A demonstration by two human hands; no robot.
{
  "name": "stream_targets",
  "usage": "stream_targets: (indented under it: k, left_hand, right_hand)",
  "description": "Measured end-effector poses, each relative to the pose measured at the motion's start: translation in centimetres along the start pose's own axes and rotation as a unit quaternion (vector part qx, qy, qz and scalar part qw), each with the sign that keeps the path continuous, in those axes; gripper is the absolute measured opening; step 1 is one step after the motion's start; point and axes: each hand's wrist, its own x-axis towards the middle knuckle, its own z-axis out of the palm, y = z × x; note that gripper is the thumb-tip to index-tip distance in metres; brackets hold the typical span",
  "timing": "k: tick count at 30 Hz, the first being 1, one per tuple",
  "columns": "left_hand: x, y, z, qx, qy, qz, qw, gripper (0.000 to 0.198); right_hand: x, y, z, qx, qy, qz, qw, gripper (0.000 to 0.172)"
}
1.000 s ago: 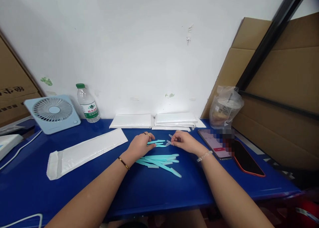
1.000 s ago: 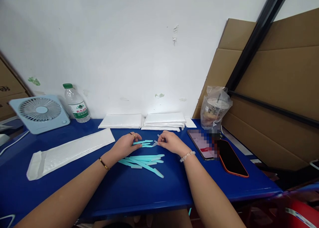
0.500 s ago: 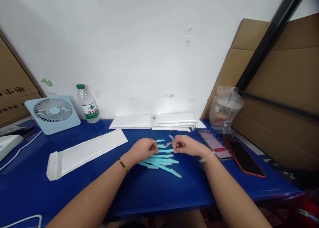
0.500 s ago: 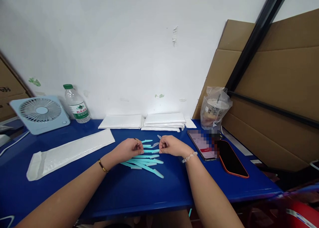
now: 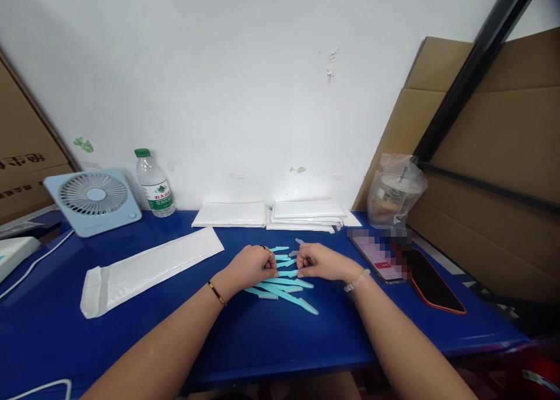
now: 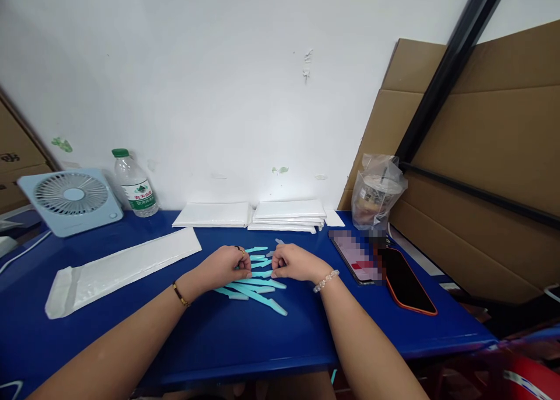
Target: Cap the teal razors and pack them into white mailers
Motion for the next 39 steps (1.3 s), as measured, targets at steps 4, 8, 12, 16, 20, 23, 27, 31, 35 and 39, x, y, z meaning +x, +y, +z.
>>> stream_targets:
  k: [4, 8, 12, 16, 20, 23, 27, 31, 35, 39]
  left_hand:
    - [0.3, -0.8, -0.2, 0.01, 0.035, -0.035, 0.999, 0.019]
    - [0.0, -0.4, -0.7, -0.006, 0.056, -0.035, 0.998, 0.024]
    - [-0.4, 0.8, -0.5, -0.017, -0.003, 0.033, 0.999, 0.025]
    - [-0.4, 1.1, 0.1, -0.021, -0.023, 0.027, 0.999, 0.018]
    - [0.0, 0.0, -0.1, 0.012, 0.018, 0.001, 1.0, 0.018]
    - [0.1, -0.7, -0.5, 0.015, 0.034, -0.022, 0.999, 0.019]
    - [-0.3, -0.3, -0.9, -0.02, 0.044, -0.017, 0.999, 0.026]
    - [-0.8, 0.6, -1.1, -0.022, -0.007, 0.033, 0.999, 0.029]
    - [-0.9, 0.7, -0.9, -0.029, -0.06, 0.049, 0.997, 0.023]
    - [-0.7, 0.5, -0.8, -0.007, -0.039, 0.039, 0.998, 0.021]
  right_hand:
    - [-0.6, 1.0, -0.9, 0.023, 0.064, 0.048, 0.997, 0.014]
    - [-1.2, 0.6, -1.4, 0.015, 0.076, 0.046, 0.996, 0.022]
    - [-1.2, -0.8, -0.7, 0.003, -0.039, 0.008, 0.999, 0.021]
    - [-0.9, -1.3, -0.3, -0.019, -0.034, 0.008, 0.999, 0.013]
    - [-1.0, -0.3, -0.8, 0.002, 0.006, 0.04, 0.999, 0.005]
    - [-1.1, 0.4, -1.2, 0.01, 0.057, 0.068, 0.996, 0.006]
    - [-1.1, -0.5, -1.1, 0.004, 0.061, 0.029, 0.998, 0.015]
    - [-0.7, -2.2, -0.2, -0.015, -0.034, -0.026, 0.999, 0.022]
    - [-0.3, -2.9, 0.3, -0.053, -0.055, -0.032, 0.997, 0.017]
    - [-0.5, -2.1, -0.2, -0.037, -0.012, 0.003, 0.999, 0.009]
